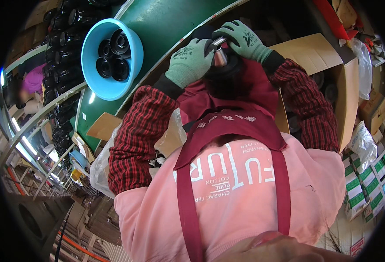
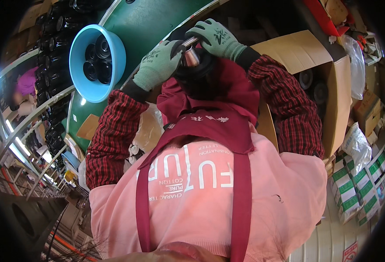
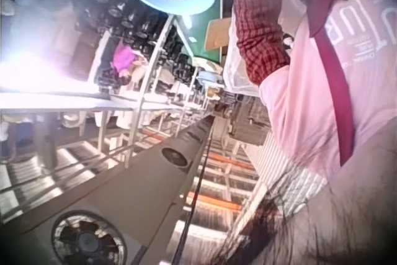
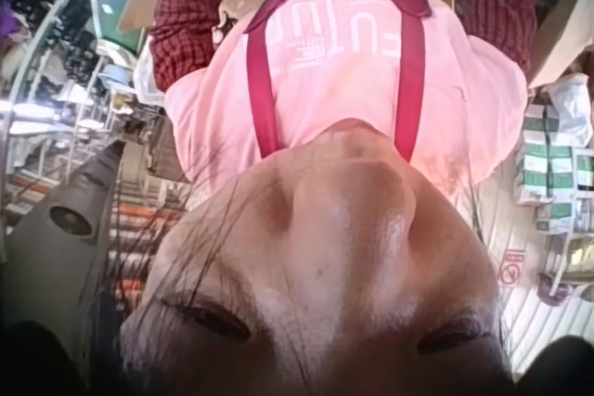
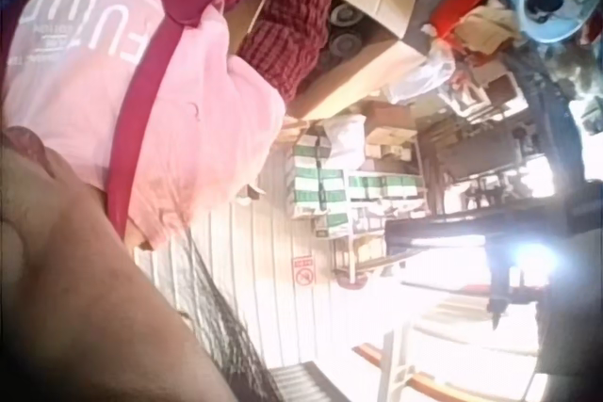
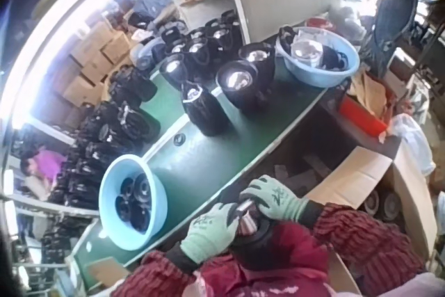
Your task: The person assembles black kettles by inserting a metal heating element into the base, then placing a black lid on top. They handle each kettle one at a time, moving them from a blue basin to a cardboard box after assembly.
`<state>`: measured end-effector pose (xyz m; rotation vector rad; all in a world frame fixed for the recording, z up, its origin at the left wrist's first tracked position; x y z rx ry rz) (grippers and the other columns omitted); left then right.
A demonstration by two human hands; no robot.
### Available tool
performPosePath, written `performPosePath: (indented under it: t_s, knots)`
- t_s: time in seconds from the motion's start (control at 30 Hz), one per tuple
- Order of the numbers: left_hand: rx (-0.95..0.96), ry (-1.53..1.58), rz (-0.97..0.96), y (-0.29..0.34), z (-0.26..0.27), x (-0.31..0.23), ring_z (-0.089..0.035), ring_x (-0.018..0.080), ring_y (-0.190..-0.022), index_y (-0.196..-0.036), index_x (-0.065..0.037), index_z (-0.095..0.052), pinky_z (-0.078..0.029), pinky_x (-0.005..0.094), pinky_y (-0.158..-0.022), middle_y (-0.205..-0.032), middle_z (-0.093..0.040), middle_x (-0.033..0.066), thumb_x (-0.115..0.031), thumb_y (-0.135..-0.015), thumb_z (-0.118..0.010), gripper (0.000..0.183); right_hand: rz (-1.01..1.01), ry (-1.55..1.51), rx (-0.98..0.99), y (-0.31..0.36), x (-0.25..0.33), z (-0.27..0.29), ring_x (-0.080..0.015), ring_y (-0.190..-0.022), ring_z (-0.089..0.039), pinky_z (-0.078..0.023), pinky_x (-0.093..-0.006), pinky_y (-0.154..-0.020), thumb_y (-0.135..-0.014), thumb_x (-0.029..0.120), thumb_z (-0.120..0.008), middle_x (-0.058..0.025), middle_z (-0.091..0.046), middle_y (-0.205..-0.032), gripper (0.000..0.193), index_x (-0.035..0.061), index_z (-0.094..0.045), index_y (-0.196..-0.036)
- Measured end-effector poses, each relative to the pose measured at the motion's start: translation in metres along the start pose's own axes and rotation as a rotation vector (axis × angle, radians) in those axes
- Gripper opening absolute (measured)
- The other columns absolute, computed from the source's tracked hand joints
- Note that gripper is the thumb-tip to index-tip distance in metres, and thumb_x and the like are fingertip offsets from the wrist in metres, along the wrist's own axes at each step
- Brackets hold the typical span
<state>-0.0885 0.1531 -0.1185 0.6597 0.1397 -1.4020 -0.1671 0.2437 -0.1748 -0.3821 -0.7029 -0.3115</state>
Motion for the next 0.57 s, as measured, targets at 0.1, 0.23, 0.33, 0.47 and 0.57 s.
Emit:
performPosePath:
  t_s: [0.1, 0.23, 0.33, 0.47, 0.57]
  knots:
    - [0.038, -0.136, 0.065, 0.004, -0.004, -0.007, -0.069, 0.0375, -0.094, -0.114, -0.007, -0.062, -0.054, 0.0493, -0.082, -0.111, -0.067, 0.0186, -0.037, -0.102, -0.048, 0.035, 0.009, -0.331, 0.195, -0.007, -0.018, -0.007, -0.0300, -0.117, -0.058, -0.043, -0.0390, -0.107, -0.076, 0.014, -0.057, -0.0110, -0.064, -0.120, 0.051, 0.0076, -0.065, -0.126]
    - [0.164, -0.062, 0.105, 0.001, -0.002, -0.006, -0.065, 0.0397, -0.101, -0.113, -0.005, -0.060, -0.051, 0.0481, -0.090, -0.101, -0.069, 0.0212, -0.033, -0.103, -0.048, 0.032, -0.246, -1.804, -0.004, -0.007, -0.081, -0.008, -0.0300, -0.116, -0.064, -0.044, -0.0385, -0.110, -0.098, 0.035, -0.057, -0.0172, -0.069, -0.124, 0.053, 0.0037, -0.057, -0.141]
    - [0.249, -0.111, 0.156, -0.001, -0.001, -0.015, -0.066, 0.0400, -0.100, -0.114, -0.006, -0.061, -0.052, 0.0486, -0.088, -0.100, -0.069, 0.0205, -0.033, -0.102, -0.049, 0.032, 0.221, -2.247, 0.117, -0.027, -0.039, -0.007, -0.0211, -0.092, -0.063, -0.046, -0.0346, -0.092, -0.106, 0.035, -0.044, -0.0088, -0.067, -0.101, 0.050, 0.0008, -0.049, -0.142]
    - [0.062, 0.024, -0.007, 0.004, 0.000, -0.015, -0.068, 0.0372, -0.095, -0.121, -0.006, -0.062, -0.053, 0.0452, -0.084, -0.097, -0.070, 0.0173, -0.029, -0.099, -0.056, 0.032, 0.104, -2.488, 0.050, -0.025, -0.006, 0.003, -0.0064, -0.042, -0.043, -0.036, -0.0254, -0.056, -0.112, 0.035, -0.032, 0.0063, -0.044, -0.050, 0.039, 0.0076, -0.057, -0.124]
    - [0.113, 0.318, -0.201, -0.011, -0.005, 0.004, -0.069, 0.0366, -0.097, -0.127, -0.010, -0.063, -0.054, 0.0430, -0.086, -0.112, -0.071, 0.0176, -0.041, -0.093, -0.062, 0.047, 0.107, -2.402, -0.196, 0.017, 0.003, 0.013, -0.0128, -0.038, -0.044, -0.038, -0.0258, -0.053, -0.109, 0.050, -0.032, 0.0045, -0.044, -0.046, 0.050, 0.0067, -0.051, -0.126]
Point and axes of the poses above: each hand's wrist, its own y-axis away from the middle knuckle, its own z-axis out of the back of the hand, x = y × z, the point moved 10 cm from there along -y, towards the middle knuckle
